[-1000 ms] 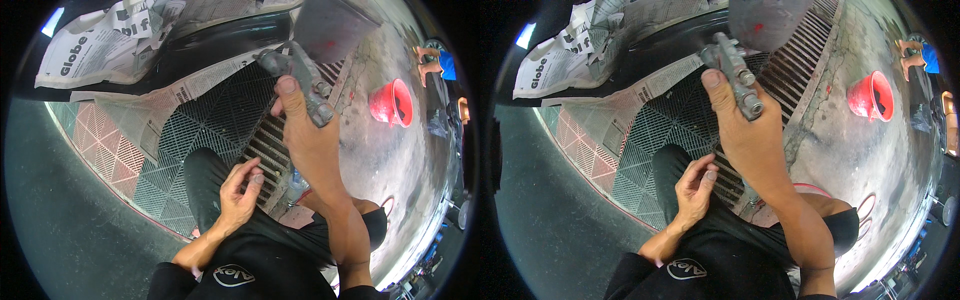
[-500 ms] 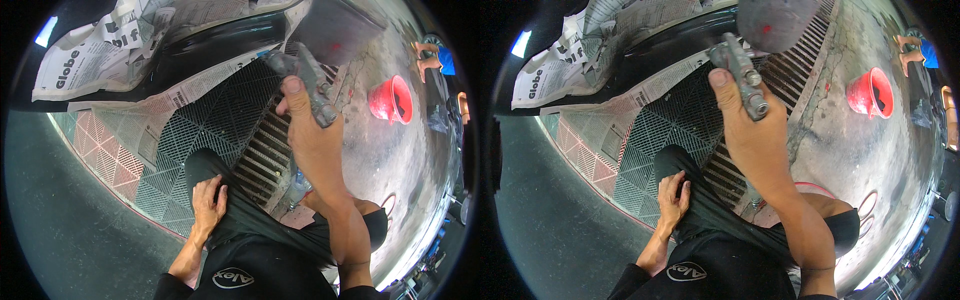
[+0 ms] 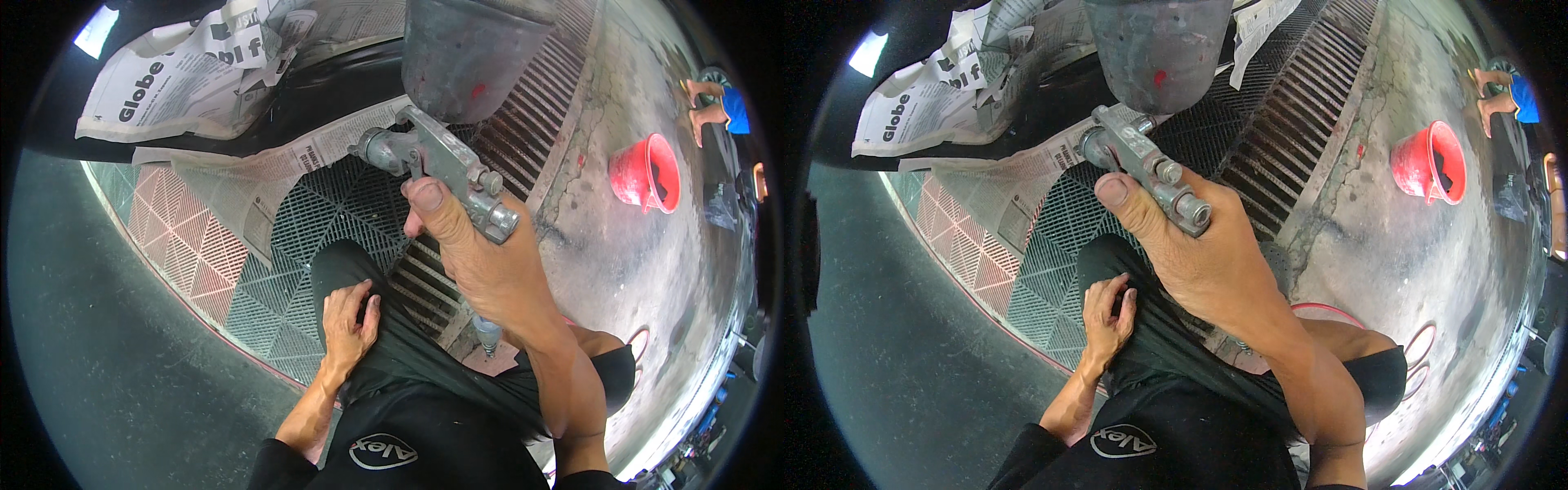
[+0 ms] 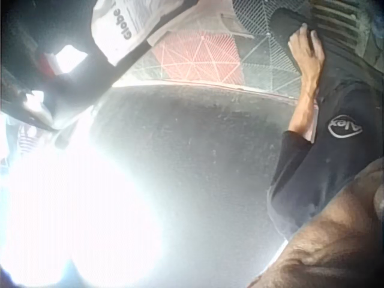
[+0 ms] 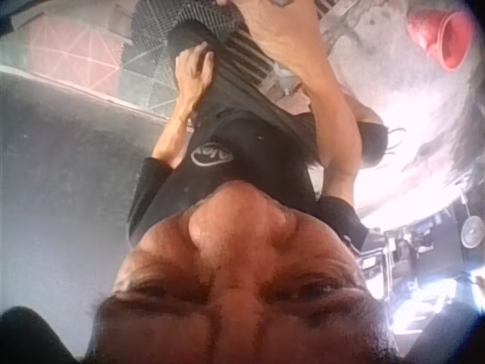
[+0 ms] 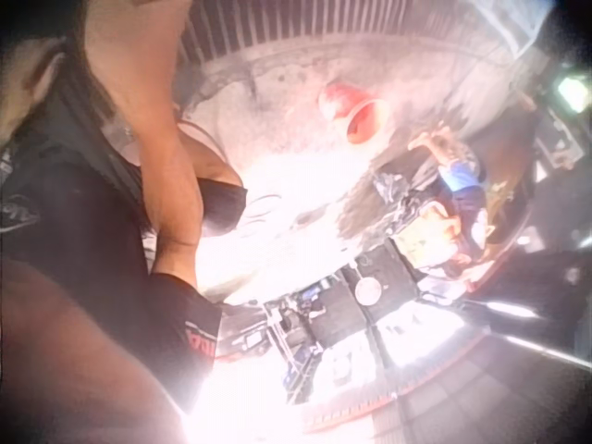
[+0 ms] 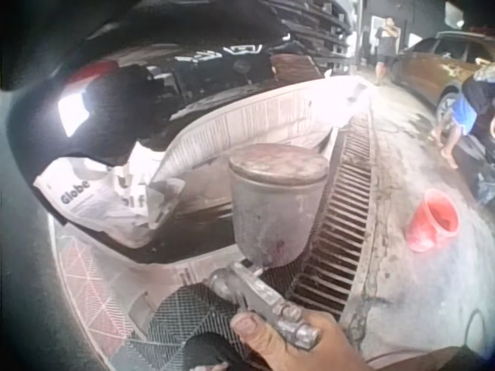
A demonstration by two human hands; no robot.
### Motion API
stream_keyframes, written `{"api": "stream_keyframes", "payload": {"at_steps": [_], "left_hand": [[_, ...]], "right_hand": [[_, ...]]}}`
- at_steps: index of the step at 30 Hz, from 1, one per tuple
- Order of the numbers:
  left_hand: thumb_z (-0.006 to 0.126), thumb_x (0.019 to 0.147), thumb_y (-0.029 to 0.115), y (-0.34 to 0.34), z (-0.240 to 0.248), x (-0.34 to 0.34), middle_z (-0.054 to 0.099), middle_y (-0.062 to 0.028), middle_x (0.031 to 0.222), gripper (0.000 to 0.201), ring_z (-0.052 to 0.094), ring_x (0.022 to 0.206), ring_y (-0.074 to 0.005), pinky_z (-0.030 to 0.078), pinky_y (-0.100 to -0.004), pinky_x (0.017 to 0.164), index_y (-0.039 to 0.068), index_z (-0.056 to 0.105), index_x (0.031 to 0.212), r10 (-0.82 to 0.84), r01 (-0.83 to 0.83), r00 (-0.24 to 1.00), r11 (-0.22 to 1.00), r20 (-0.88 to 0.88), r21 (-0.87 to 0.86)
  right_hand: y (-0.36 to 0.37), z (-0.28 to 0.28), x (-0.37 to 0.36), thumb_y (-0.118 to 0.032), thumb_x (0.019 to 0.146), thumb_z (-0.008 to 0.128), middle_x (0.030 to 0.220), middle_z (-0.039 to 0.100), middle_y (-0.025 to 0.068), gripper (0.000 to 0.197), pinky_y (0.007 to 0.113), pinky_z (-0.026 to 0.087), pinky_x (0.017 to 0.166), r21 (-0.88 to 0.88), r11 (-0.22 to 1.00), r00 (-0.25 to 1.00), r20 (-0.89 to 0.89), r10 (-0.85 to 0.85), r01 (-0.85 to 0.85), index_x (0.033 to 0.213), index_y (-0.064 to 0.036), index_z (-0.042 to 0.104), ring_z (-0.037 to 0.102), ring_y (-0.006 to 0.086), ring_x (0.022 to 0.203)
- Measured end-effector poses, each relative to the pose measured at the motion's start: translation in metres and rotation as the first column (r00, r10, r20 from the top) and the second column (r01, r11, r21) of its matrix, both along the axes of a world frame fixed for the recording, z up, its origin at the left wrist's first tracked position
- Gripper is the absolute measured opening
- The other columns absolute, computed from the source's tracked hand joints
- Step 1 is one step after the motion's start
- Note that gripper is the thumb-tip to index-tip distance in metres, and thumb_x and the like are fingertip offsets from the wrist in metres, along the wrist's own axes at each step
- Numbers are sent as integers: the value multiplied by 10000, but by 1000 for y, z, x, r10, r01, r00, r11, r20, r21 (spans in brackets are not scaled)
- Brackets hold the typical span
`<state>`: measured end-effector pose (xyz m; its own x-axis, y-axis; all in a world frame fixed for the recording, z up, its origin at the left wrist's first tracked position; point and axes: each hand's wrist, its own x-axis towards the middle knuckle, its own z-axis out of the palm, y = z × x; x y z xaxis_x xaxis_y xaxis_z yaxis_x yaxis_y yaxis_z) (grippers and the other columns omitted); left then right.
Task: The person uses a spray gun to apply paint to the front bumper of a car while adjusting newspaper masking to protect adjacent areas. The person repeatedly sprays, pauses to reposition the newspaper, and continues spraying the bumper surface.
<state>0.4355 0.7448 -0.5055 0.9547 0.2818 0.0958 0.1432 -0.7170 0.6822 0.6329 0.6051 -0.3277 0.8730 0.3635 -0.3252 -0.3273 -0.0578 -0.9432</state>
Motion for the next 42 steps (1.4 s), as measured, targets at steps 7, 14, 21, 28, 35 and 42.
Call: {"api": "stream_keyframes", "payload": {"at_steps": [7, 14, 21, 28, 35, 42], "left_hand": [[751, 909, 64, -2, 0, 0, 697, -112, 967, 276, 618, 844, -272, 461, -380, 785, 18, 706, 1178, -2, 2, 999, 1000, 38, 4], [776, 881, 56, -2, -1, -1, 708, -97, 979, 294, 634, 840, -266, 460, -382, 773, 30, 711, 1167, 8, -8, 999, 1000, 47, -9], [781, 874, 55, -3, -1, 1, 705, -95, 960, 301, 631, 833, -261, 450, -382, 754, 32, 713, 1167, 17, -18, 999, 1000, 49, 11], [762, 895, 50, -4, -3, 0, 689, -97, 920, 281, 615, 784, -261, 475, -369, 746, 33, 714, 1172, 27, -27, 998, 1000, 54, 12], [775, 882, 59, -2, -5, -4, 704, -92, 946, 296, 638, 840, -267, 469, -377, 772, 32, 718, 1171, 46, -48, 997, 999, 65, 25], [769, 893, 50, -4, -2, -4, 691, -98, 933, 291, 613, 792, -260, 473, -367, 748, 24, 719, 1178, 52, -53, 998, 998, 46, 28]], "right_hand": [[-19, -4, 16, -501, 1016, 700, 773, 637, -16, 465, 216, 327, 473, -170, 976, 989, 71, -128, 139, 1021, -36, 711, 452, 19, 519], [-36, -6, 29, -514, 1015, 694, 799, 643, 7, 496, 218, 299, 419, -210, 954, 973, 138, -187, 213, 1072, -21, 687, 430, 27, 472], [-15, 2, 12, -525, 1002, 710, 760, 613, -35, 481, 222, 341, 517, -131, 991, 999, 36, -9, 14, 973, -46, 723, 441, 17, 552], [-7, 15, -4, -500, 1004, 721, 807, 651, -49, 470, 218, 353, 565, 1, 994, 992, -62, 106, -106, 1086, -38, 753, 453, 15, 604], [-2, 7, -3, -497, 1015, 706, 789, 636, -46, 463, 203, 331, 540, -14, 998, 997, -39, 68, -68, 1066, -38, 741, 435, 12, 585], [-4, 6, -10, -510, 1011, 703, 808, 658, -21, 492, 204, 317, 502, 68, 983, 976, -127, 179, -172, 1127, -33, 724, 433, 11, 559]]}}
